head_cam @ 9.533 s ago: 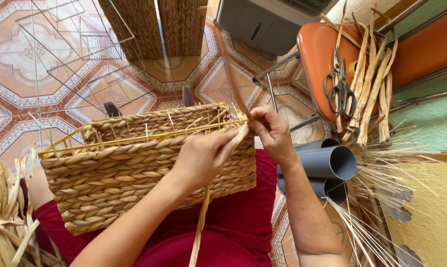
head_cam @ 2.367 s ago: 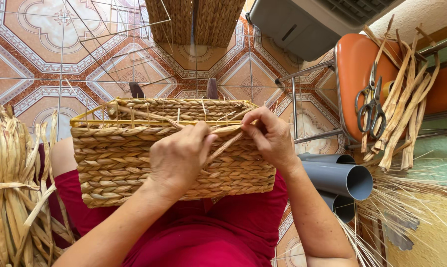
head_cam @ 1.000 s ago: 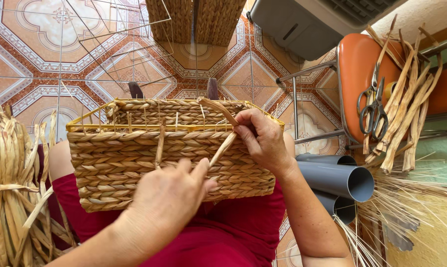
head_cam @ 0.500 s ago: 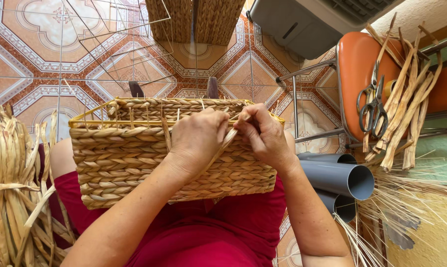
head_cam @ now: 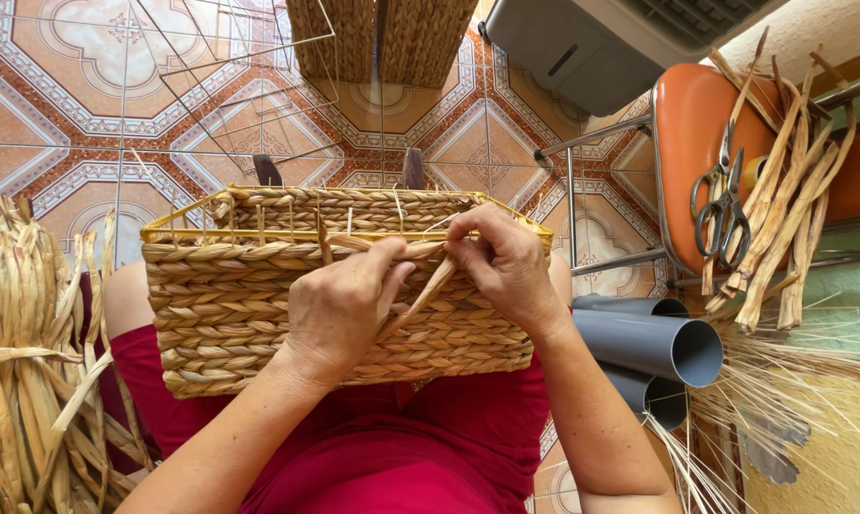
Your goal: The person weaves a rectangular basket using dried palm leaves, threading strands through the existing weave and trimming excess with scissors. The person repeatedly picks up new strands, weaves them into the basket sides, and cuts off the ends to maintain a neat edge.
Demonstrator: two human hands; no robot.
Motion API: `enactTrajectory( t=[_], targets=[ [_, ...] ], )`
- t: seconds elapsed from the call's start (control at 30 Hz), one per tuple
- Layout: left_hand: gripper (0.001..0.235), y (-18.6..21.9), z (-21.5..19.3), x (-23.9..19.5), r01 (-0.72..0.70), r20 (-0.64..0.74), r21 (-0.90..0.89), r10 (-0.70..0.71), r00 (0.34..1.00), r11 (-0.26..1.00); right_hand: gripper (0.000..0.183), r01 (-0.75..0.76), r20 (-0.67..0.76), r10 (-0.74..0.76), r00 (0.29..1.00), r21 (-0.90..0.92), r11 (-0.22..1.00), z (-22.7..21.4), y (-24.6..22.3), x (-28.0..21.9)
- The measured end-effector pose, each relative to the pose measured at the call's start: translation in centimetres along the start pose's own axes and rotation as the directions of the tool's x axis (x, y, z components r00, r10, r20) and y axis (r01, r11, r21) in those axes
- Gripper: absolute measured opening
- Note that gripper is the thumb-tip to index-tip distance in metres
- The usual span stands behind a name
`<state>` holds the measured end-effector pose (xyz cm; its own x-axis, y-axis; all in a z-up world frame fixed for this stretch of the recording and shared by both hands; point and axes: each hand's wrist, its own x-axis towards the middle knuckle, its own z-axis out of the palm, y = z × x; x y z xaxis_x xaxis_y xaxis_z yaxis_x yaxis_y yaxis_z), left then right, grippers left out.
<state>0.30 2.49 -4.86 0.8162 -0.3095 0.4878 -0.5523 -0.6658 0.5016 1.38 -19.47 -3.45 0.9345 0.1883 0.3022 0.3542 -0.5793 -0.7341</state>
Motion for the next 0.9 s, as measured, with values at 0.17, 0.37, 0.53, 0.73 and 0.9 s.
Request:
enactTrajectory(
  t=[0.17,0.37,0.53,0.73,0.9],
  targets=[
    [0.014,-0.3,-1.1,-0.8,0.025,-0.008,0.128,-0.024,1.000,0.991,0.014,-0.101,-0.104,0.102,0.989,0.016,0.995,1.2,-0.5,-0.3],
    [0.082,0.1,-4.7,-4.3,-0.003,0.574,0.289,-0.171,0.801,0.957,0.014,-0.090,-0.073,0.085,0.994,-0.067,0.994,0.7,0.1,0.1],
    [0.066,-2.4,-8.9,-8.4,0.191,0.705,0.392,-0.427,0.567,0.900,0.013,-0.239,-0.112,0.334,0.936,0.496,0.835,-1.3,3.0,-1.7],
    [0.057,-8.7,-11.7,-10.6,0.580,-0.012,0.023,-0.580,0.814,0.814,0.023,-0.060,-0.542,0.475,0.693,0.614,0.787,-3.0,8.3,-7.1],
    [0.062,-11.5,-6.6,-9.8,0.565,-0.091,-0.130,-0.578,0.811,0.814,0.058,-0.201,-0.295,0.542,0.787,0.708,0.677,-0.1,10.4,-10.5]
  ],
)
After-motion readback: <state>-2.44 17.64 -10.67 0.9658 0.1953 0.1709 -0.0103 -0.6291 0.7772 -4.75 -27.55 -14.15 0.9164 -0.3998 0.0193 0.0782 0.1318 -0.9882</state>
